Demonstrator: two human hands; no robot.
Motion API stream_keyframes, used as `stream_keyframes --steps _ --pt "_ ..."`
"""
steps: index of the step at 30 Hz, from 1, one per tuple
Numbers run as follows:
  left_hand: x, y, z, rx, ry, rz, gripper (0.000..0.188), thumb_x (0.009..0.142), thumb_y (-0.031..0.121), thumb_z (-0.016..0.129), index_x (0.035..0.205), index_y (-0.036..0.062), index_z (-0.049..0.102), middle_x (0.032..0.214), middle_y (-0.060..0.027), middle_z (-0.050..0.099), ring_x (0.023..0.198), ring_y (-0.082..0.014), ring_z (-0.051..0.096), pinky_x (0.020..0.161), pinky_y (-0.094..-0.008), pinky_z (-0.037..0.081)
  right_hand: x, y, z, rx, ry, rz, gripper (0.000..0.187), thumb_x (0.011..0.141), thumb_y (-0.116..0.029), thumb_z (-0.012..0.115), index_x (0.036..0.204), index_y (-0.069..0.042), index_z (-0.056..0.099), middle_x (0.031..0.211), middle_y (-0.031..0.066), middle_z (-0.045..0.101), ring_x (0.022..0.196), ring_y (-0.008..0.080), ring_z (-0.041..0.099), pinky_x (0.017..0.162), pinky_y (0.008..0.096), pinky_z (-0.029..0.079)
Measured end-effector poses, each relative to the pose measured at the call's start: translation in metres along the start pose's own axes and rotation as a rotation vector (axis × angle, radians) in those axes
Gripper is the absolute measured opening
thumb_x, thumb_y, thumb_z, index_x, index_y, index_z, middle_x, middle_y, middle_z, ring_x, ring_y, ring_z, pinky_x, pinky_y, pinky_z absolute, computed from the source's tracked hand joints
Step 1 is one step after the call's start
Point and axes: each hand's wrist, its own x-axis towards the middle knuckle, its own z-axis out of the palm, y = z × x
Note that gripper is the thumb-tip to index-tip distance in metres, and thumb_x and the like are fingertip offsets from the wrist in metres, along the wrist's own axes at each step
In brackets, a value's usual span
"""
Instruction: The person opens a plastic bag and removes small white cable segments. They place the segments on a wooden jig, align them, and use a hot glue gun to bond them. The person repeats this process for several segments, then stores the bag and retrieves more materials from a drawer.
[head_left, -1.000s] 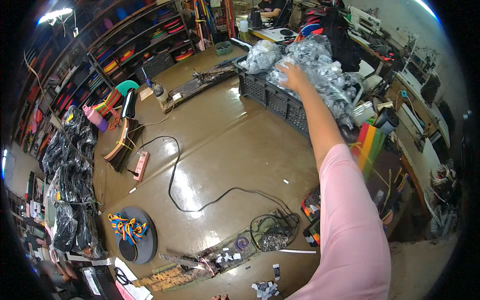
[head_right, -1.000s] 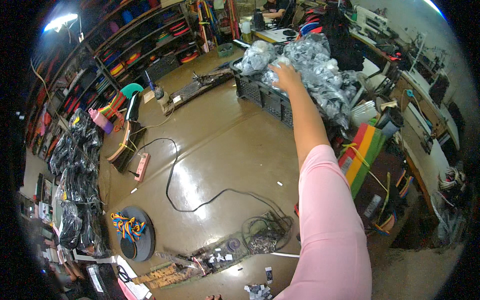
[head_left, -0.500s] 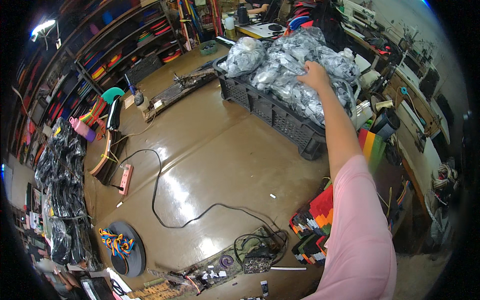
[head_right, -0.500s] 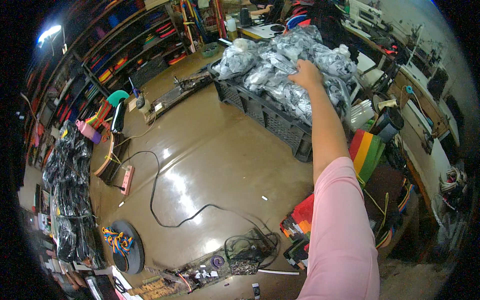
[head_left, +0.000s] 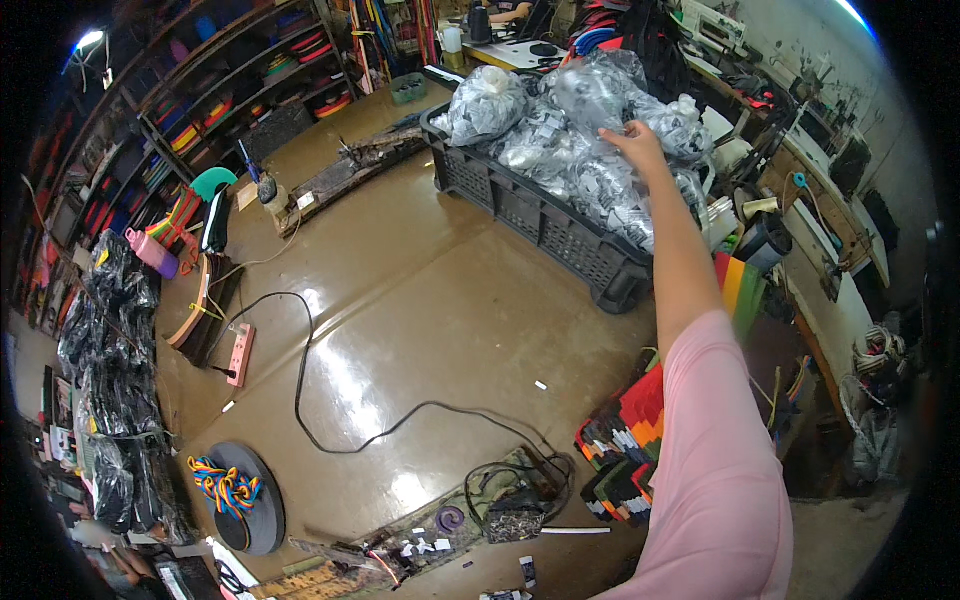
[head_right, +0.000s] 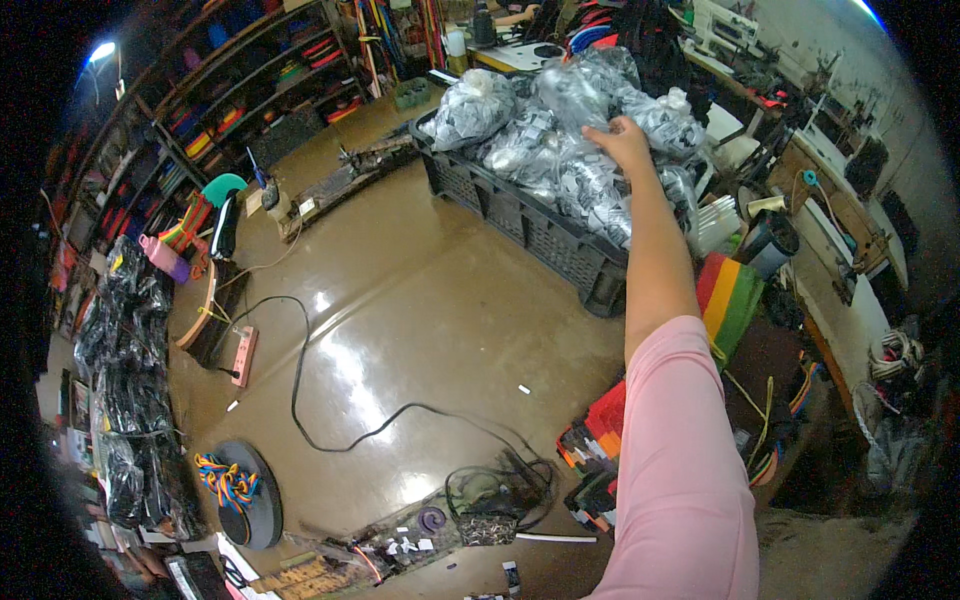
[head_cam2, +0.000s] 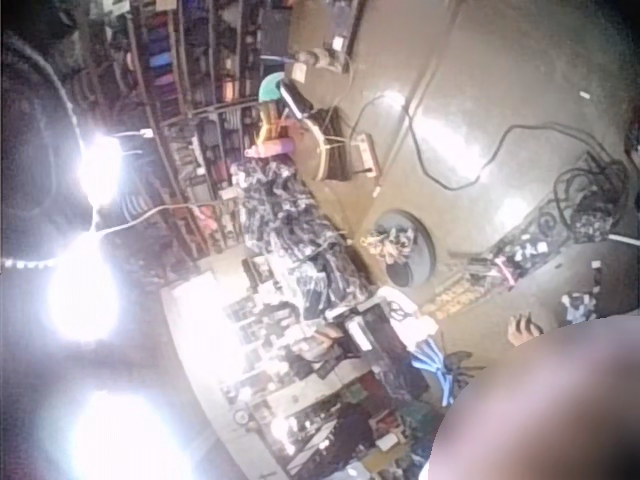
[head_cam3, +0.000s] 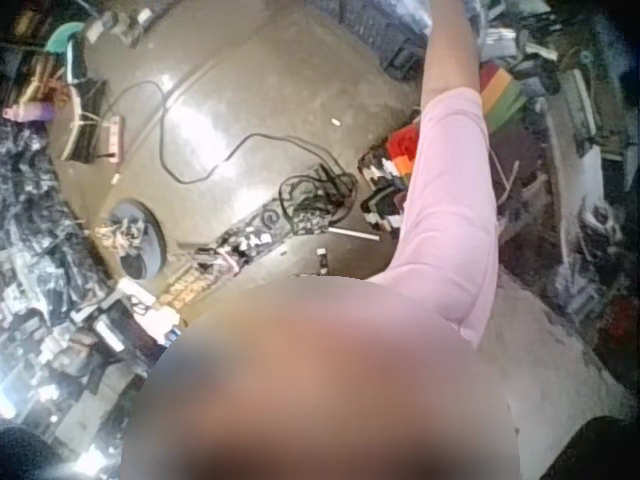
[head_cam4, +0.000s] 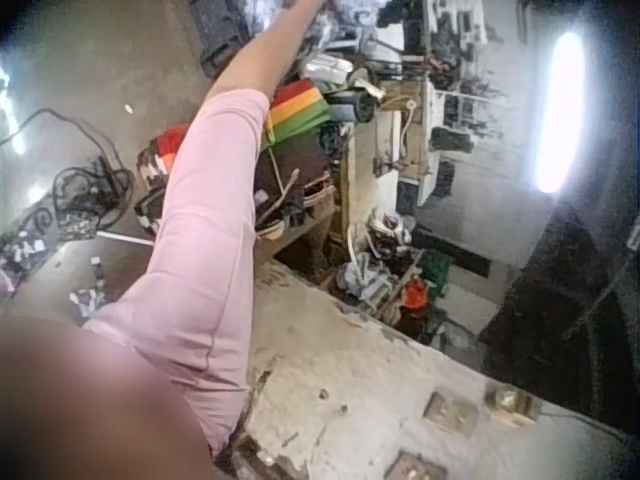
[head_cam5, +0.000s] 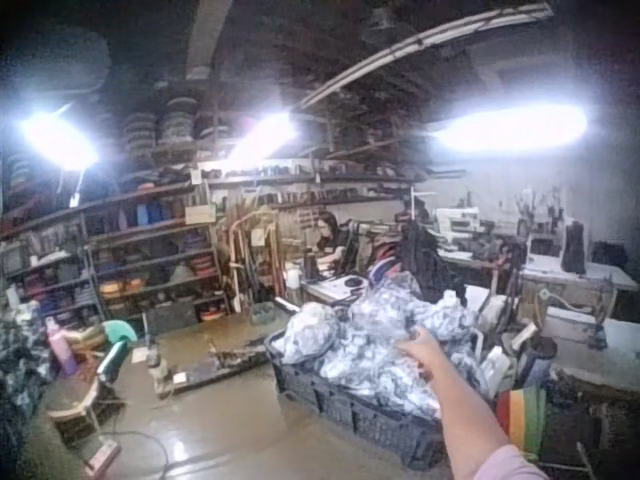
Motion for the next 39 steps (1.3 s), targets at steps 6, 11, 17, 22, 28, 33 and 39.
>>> stream_keyframes --steps 6,11,17,22,28,33,39 --pt "0.003 0.004 -0.003 0.001 -0.004 -0.027 0.034 0.081 0.014 0.052 0.114 0.0048 0.054 0.117 -0.0215 0.048 0.110 -0.0385 0.043 0.094 -0.0493 0.034 -0.003 0.006 0.003 0.035 0.143 0.024 0.061 0.063 -0.041 0.081 0.101 0.001 0.057 0.096 0.0143 0.059 0.086 0.0263 0.058 0.074 0.0364 0.046" --pt "0.005 0.002 -0.005 0.000 0.007 -0.010 0.033 0.082 0.013 0.051 0.114 0.0061 0.055 0.118 -0.0210 0.048 0.110 -0.0377 0.043 0.095 -0.0485 0.034 -0.034 -0.024 0.012 -0.548 0.467 -0.632 0.020 0.073 -0.014 0.067 0.087 -0.007 0.054 0.094 0.0090 0.053 0.089 0.0282 0.053 0.075 0.0387 0.043" --pt "0.004 0.000 0.000 -0.016 0.020 -0.026 0.032 0.084 0.021 0.052 0.113 0.0080 0.057 0.118 -0.0203 0.048 0.110 -0.0369 0.044 0.094 -0.0476 0.035 -0.061 -0.103 0.019 -1.193 0.143 -0.595 0.013 0.071 -0.004 0.061 0.082 -0.010 0.063 0.101 0.0071 0.055 0.099 0.0301 0.052 0.084 0.0410 0.040" --pt "0.002 -0.001 0.008 0.016 0.142 -0.014 0.026 0.085 0.025 0.053 0.103 0.0095 0.063 0.115 -0.0193 0.052 0.105 -0.0357 0.049 0.090 -0.0462 0.040 -0.062 -0.148 0.096 -1.002 -0.445 -0.851 0.039 0.074 -0.001 0.059 0.111 -0.012 0.056 0.125 0.0125 0.050 0.114 0.0287 0.049 0.089 0.0423 0.044" --pt "0.000 -0.012 0.020 0.110 0.268 0.046 0.019 0.084 0.024 0.056 0.092 0.0112 0.067 0.109 -0.0173 0.055 0.099 -0.0339 0.054 0.083 -0.0446 0.045 -0.036 -0.114 0.176 -1.164 -0.360 -0.807 0.077 0.086 -0.003 0.047 0.141 -0.045 0.014 0.112 0.0066 0.060 0.104 0.0234 0.057 0.085 0.0443 0.043" --pt "-0.002 -0.004 0.014 0.090 0.201 -0.010 0.018 0.082 0.017 0.055 0.096 0.0111 0.065 0.110 -0.0175 0.054 0.103 -0.0357 0.051 0.087 -0.0469 0.043 -0.021 -0.104 0.138 -0.970 -0.122 -0.881 0.023 0.083 -0.009 0.049 0.101 -0.016 0.061 0.085 0.0092 0.063 0.085 0.0268 0.062 0.077 0.0402 0.046" --pt "0.005 0.007 -0.003 -0.028 0.069 -0.053 0.028 0.080 0.014 0.054 0.107 0.0096 0.060 0.118 -0.0202 0.048 0.110 -0.0385 0.044 0.094 -0.0496 0.037 -0.002 -0.133 0.011 -0.786 0.276 -1.156 0.025 0.069 -0.012 0.064 0.094 -0.014 0.064 0.093 0.0072 0.054 0.092 0.0260 0.052 0.076 0.0386 0.047"
